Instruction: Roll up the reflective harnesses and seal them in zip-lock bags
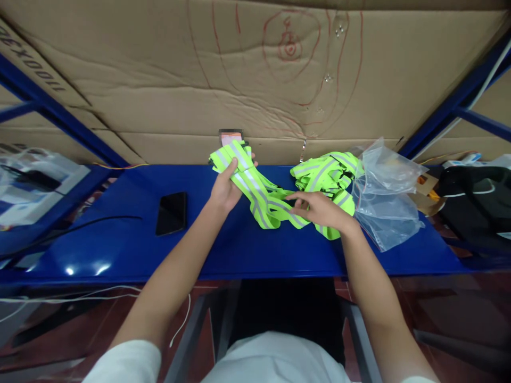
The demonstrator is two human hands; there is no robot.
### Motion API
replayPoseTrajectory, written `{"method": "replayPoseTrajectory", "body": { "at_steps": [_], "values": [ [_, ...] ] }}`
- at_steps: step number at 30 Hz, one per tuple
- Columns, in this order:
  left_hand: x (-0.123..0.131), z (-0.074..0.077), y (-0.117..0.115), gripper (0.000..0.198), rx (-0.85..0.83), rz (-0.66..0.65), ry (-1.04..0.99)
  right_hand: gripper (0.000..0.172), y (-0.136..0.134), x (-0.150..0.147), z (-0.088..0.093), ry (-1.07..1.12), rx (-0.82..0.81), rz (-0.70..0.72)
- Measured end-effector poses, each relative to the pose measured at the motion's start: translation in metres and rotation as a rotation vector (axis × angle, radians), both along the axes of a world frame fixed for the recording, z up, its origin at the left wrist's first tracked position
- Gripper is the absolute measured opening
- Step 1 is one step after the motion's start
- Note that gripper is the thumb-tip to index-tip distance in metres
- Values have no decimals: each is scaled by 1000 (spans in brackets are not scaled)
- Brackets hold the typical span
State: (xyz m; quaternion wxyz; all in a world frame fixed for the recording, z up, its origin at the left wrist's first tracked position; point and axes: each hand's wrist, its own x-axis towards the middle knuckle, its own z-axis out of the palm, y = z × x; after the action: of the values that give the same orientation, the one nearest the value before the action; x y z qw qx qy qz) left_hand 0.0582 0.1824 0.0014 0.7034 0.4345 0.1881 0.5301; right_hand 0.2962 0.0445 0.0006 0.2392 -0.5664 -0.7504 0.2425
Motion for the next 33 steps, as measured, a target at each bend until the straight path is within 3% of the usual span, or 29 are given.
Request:
{"method": "replayPoseTrajectory", "body": {
  "at_steps": [4,6,10,13,15,19,27,33],
  "values": [
    [0,3,-6,41,39,-85,5,50,5,-7,5,125,419,-148],
    [1,4,-15,47,55,-172,25,62,5,-13,8,269,487,-142],
    [10,0,-48,57,17,-387,214,71,0,-21,16,625,282,-32],
    [20,-5,-72,56,58,-472,393,63,-7,-22,20,678,25,6],
    [25,-6,-81,55,77,-470,408,56,-10,-22,22,684,-81,6],
    [29,-5,-80,52,16,-422,332,54,-10,-22,22,678,-25,6],
    [27,-11,-74,52,-127,-511,267,42,-4,-23,15,728,8,9],
    [28,-15,-72,49,-247,-745,193,24,-11,-26,19,775,-61,35]
  ]
}}
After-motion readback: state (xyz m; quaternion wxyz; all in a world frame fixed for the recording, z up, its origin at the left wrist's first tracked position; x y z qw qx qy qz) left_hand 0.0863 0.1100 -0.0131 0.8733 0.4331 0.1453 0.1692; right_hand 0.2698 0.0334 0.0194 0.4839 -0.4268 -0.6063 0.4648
